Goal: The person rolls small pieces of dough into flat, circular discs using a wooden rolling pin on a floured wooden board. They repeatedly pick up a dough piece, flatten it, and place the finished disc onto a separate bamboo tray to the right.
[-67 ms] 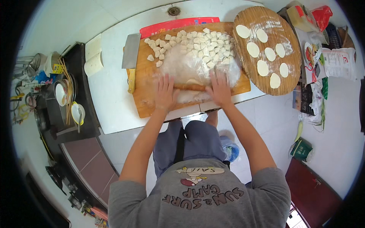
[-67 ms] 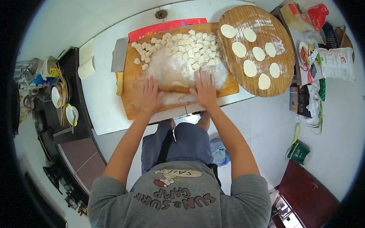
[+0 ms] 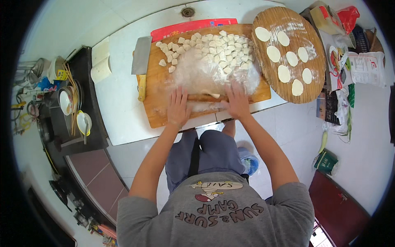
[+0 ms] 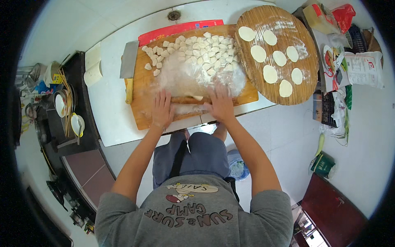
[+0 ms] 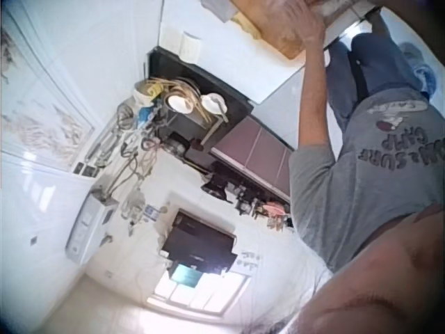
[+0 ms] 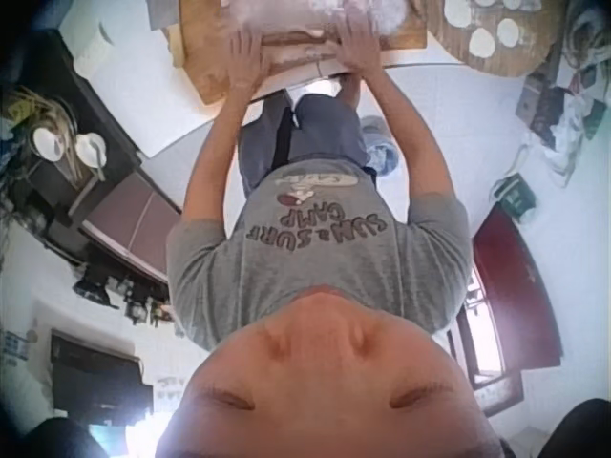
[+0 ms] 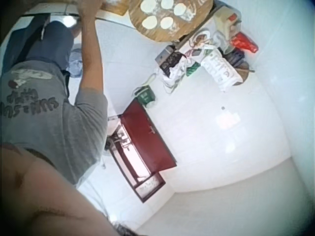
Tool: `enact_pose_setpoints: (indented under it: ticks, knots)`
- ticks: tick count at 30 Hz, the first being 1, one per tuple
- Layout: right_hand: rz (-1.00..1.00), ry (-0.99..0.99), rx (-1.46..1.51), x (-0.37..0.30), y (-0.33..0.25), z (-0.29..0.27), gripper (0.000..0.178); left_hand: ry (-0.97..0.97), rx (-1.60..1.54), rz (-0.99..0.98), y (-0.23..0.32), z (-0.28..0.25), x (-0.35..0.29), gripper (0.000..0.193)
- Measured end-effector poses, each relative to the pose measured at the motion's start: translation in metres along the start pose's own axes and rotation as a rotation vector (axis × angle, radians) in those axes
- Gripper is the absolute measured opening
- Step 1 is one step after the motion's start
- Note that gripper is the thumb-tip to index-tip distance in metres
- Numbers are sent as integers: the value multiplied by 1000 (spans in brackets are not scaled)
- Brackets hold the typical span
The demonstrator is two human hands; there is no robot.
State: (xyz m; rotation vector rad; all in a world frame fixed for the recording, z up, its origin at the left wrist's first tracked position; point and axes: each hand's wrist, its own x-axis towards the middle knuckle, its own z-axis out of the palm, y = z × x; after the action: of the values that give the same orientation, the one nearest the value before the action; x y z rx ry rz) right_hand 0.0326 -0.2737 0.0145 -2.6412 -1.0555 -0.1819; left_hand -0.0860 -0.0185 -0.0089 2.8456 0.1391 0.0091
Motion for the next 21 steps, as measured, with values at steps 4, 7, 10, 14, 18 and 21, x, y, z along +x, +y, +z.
enact_pose_setpoints:
  ticks: [4,7,10,14,18,21]
  knots:
    - [-53,-185,155,-23,14,21,47,-43,-70,-7,1,-2,-15,73]
    - [180,-442,361,1,9,3,40,71,-118,22,14,-11,14,74]
    - [286,-366,482,9,18,3,36,37,-198,137,36,-8,21,73]
    - [442,-232,707,3,28,14,32,-101,-141,319,51,17,18,69]
    - [659,-180,863,4,27,-2,28,-137,-87,339,55,24,15,66]
    - [733,-107,917,-2,29,-9,27,-49,-114,364,67,12,35,58]
